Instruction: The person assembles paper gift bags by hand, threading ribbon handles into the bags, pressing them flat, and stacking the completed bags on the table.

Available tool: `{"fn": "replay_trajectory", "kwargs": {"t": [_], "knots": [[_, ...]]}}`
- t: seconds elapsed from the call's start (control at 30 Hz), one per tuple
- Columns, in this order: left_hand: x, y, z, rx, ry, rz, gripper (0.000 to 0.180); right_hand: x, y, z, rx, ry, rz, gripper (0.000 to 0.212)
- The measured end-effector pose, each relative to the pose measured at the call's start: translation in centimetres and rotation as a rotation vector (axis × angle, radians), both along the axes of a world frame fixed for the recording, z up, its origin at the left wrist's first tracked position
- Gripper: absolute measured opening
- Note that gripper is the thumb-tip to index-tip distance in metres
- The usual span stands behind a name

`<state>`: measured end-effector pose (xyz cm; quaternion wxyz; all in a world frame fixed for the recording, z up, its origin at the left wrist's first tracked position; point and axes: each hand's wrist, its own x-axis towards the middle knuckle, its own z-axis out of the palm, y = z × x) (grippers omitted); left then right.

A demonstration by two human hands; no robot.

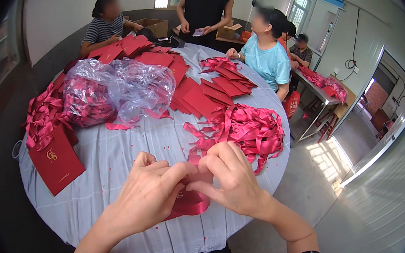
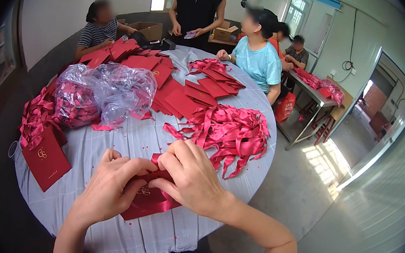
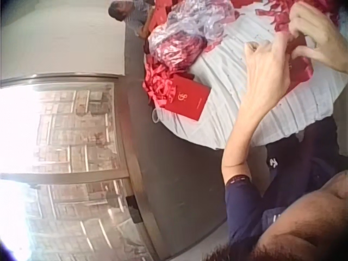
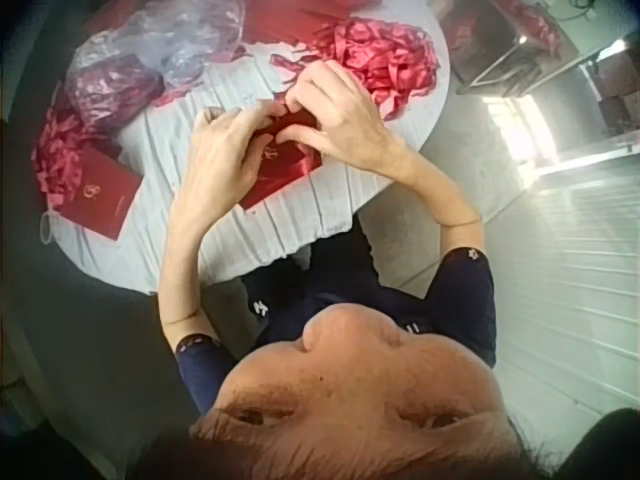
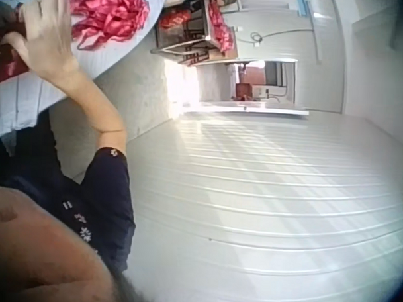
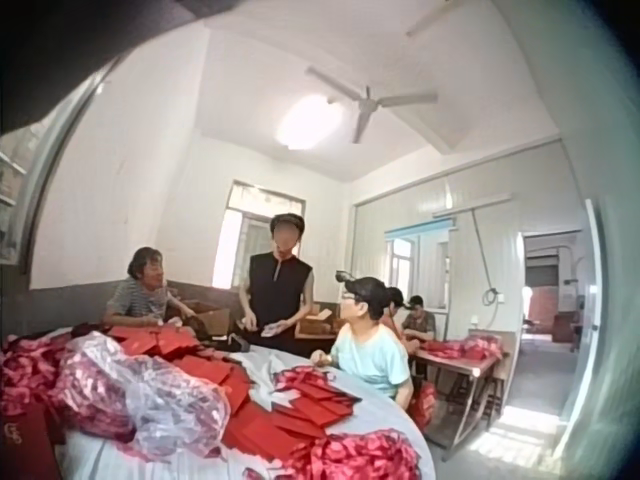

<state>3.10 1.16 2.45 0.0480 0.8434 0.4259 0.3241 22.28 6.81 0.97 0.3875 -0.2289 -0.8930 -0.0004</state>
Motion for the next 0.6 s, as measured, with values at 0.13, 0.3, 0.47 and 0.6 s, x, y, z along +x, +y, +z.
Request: {"fn": "replay_trajectory", "kwargs": {"t": [0.13, 0.3, 0.47, 0.6], "knots": [[0.4, -0.5, -0.4, -0.014, -0.035, 0.041, 0.025, 0.5, 0.7, 1.5, -0.129, -0.096, 0.094, 0.032], [0.3, -0.4, -0.9, 0.001, -0.032, 0.083, 0.025, 0.2, 1.5, 2.0, -0.218, -0.243, 0.163, 0.024], [0.4, -0.6, -0.9, 0.029, -0.005, 0.093, 0.027, 0.6, 3.2, 2.8, -0.591, -0.317, 0.275, 0.018], [0.7, -0.4, -1.1, 0.089, -0.029, 0.107, 0.03, 0.2, 4.8, 2.8, -0.753, -0.372, 0.317, 0.026]]}}
